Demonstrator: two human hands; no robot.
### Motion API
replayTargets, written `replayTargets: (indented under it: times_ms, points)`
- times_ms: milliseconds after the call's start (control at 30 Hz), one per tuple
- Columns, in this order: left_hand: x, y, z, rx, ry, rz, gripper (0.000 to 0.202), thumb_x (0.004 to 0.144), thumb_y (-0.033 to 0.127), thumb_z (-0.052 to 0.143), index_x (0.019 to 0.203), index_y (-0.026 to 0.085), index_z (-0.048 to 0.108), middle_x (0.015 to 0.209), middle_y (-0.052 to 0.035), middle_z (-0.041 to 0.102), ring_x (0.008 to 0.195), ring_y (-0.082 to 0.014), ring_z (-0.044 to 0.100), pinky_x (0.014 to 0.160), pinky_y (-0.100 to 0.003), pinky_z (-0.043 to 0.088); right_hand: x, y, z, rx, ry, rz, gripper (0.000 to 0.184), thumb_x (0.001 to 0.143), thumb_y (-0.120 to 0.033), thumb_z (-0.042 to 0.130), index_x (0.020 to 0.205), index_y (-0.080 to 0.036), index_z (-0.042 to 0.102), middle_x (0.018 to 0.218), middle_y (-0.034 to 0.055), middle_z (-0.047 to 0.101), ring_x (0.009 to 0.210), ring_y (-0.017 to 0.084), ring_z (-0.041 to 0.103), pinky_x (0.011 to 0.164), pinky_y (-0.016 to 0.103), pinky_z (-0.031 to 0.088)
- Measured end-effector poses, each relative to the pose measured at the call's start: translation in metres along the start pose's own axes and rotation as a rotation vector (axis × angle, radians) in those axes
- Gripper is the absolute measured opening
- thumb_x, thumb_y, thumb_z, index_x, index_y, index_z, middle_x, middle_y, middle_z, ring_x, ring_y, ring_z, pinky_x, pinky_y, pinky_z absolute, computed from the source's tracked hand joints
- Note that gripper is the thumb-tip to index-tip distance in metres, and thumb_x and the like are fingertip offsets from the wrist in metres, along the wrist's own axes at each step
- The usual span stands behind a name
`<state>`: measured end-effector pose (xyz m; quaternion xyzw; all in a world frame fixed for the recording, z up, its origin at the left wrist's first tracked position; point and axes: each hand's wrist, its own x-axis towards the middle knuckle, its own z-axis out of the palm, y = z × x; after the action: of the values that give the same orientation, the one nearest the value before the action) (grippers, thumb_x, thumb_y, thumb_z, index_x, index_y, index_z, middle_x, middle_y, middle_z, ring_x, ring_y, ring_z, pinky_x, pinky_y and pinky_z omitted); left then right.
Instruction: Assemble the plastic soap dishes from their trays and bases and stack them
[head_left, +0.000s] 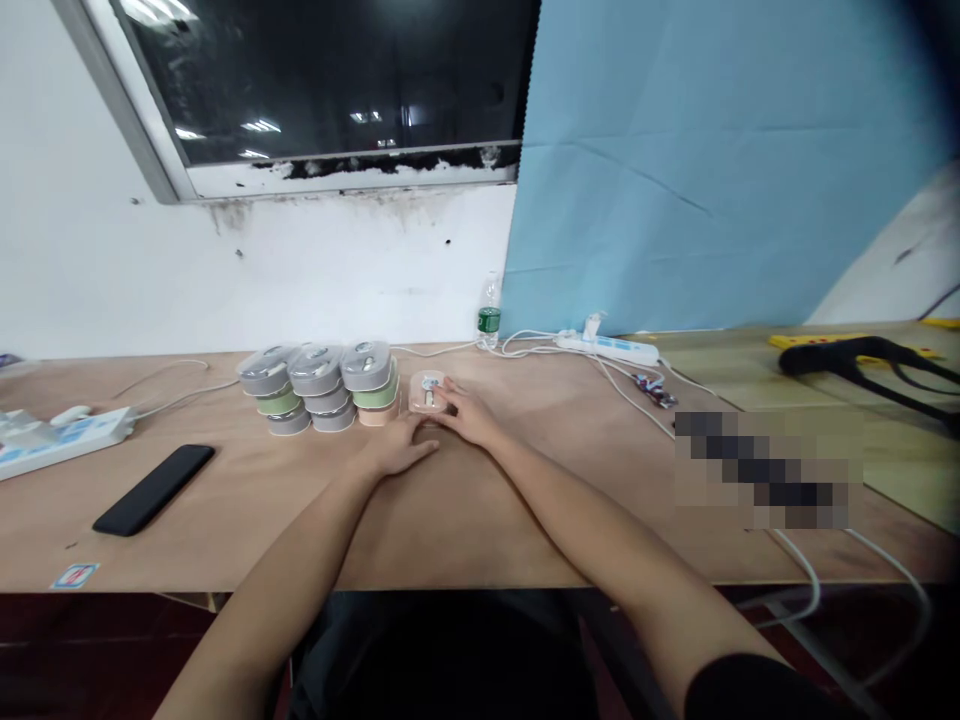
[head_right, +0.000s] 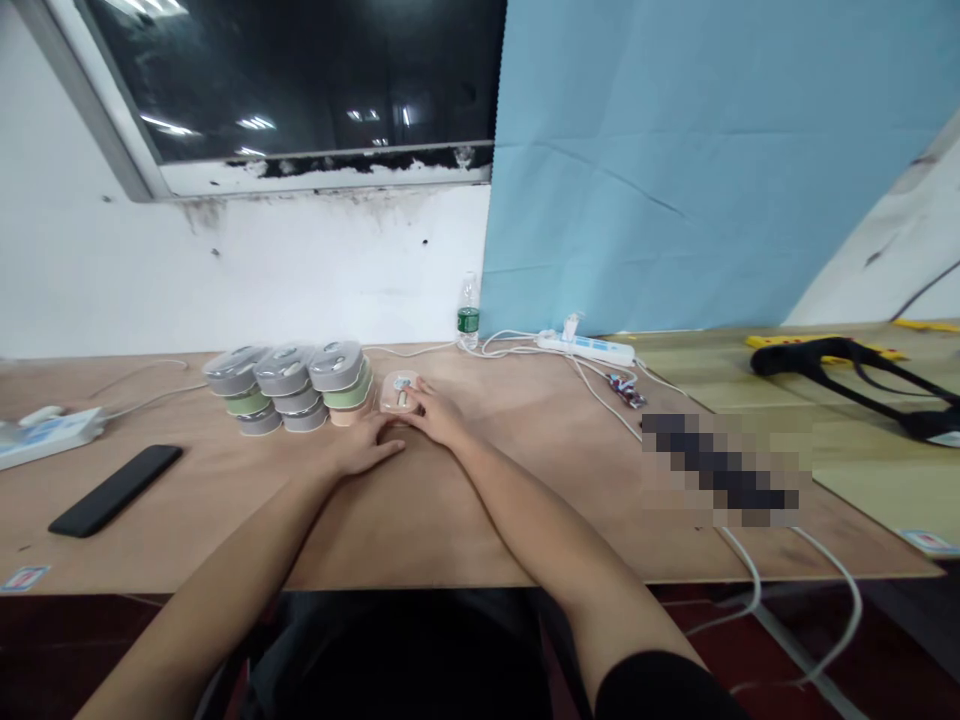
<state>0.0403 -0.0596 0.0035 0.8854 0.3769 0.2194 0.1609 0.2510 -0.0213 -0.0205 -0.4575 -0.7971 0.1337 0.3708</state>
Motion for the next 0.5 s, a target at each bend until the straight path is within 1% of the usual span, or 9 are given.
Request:
replayTargets:
  times_ms: [67,133,200,267,367,433,500]
  points:
    - [0.0,0.0,0.001,-0.006,-0.007,-0.007,0.052,0.084,0.046,0.056,0.129,0.02,0.051,0.125,-0.0101,0.059,0.112,-0.0265,0.056,0.096,-0.041,0.045,0.001,0.005,0.001,0.063,-0.002,0.001,0.056,0.081,-0.041,0.065,0.134,-0.026,0.053,0.149,0.0095,0.038,0.137,0.026,0.037,0.111,0.043,0.031]
    - [-0.001,-0.001,0.001,-0.003,-0.015,-0.028,0.054,0.084,0.047,0.056,0.129,0.019,0.051,0.124,-0.011,0.059,0.11,-0.0267,0.057,0.095,-0.041,0.046,0.002,0.009,0.002,0.14,0.013,0.011,0.055,0.081,-0.04,0.066,0.133,-0.024,0.055,0.147,0.0104,0.04,0.137,0.026,0.037,0.113,0.043,0.03]
    - [-0.002,-0.001,0.001,0.006,-0.01,-0.053,0.056,0.084,0.049,0.056,0.13,0.017,0.051,0.125,-0.0124,0.059,0.111,-0.0275,0.057,0.095,-0.041,0.046,0.004,0.013,0.0,0.225,0.064,0.038,0.056,0.081,-0.042,0.065,0.132,-0.021,0.056,0.145,0.0114,0.044,0.135,0.025,0.04,0.112,0.042,0.03]
    - [-0.002,0.0,0.001,0.015,0.001,-0.069,0.058,0.083,0.05,0.056,0.13,0.016,0.05,0.127,-0.0136,0.057,0.113,-0.0286,0.056,0.096,-0.042,0.045,0.007,0.015,-0.003,0.294,0.185,0.098,0.056,0.083,-0.046,0.061,0.132,-0.019,0.055,0.138,0.0115,0.052,0.127,0.025,0.05,0.108,0.041,0.036]
    - [-0.003,0.001,-0.001,0.022,-0.001,-0.07,0.057,0.083,0.05,0.056,0.129,0.017,0.051,0.129,-0.0132,0.056,0.115,-0.029,0.054,0.098,-0.043,0.044,0.012,0.023,-0.012,0.387,0.475,0.238,0.053,0.089,-0.054,0.045,0.127,-0.018,0.056,0.122,0.0115,0.064,0.101,0.022,0.066,0.093,0.038,0.049]
    - [-0.003,0.002,-0.002,0.027,-0.012,-0.075,0.057,0.083,0.051,0.056,0.129,0.018,0.051,0.13,-0.0126,0.055,0.115,-0.0288,0.054,0.098,-0.043,0.044,0.014,0.032,-0.021,0.448,0.643,0.34,0.055,0.092,-0.055,0.034,0.121,-0.014,0.057,0.11,0.013,0.069,0.081,0.019,0.07,0.079,0.034,0.054]
    - [-0.004,0.002,-0.002,0.033,-0.021,-0.081,0.058,0.083,0.052,0.055,0.13,0.018,0.05,0.131,-0.0126,0.054,0.116,-0.0285,0.054,0.098,-0.042,0.044,0.013,0.043,-0.033,0.483,0.735,0.439,0.055,0.093,-0.054,0.03,0.116,-0.012,0.057,0.096,0.0126,0.071,0.063,0.017,0.068,0.065,0.03,0.055]
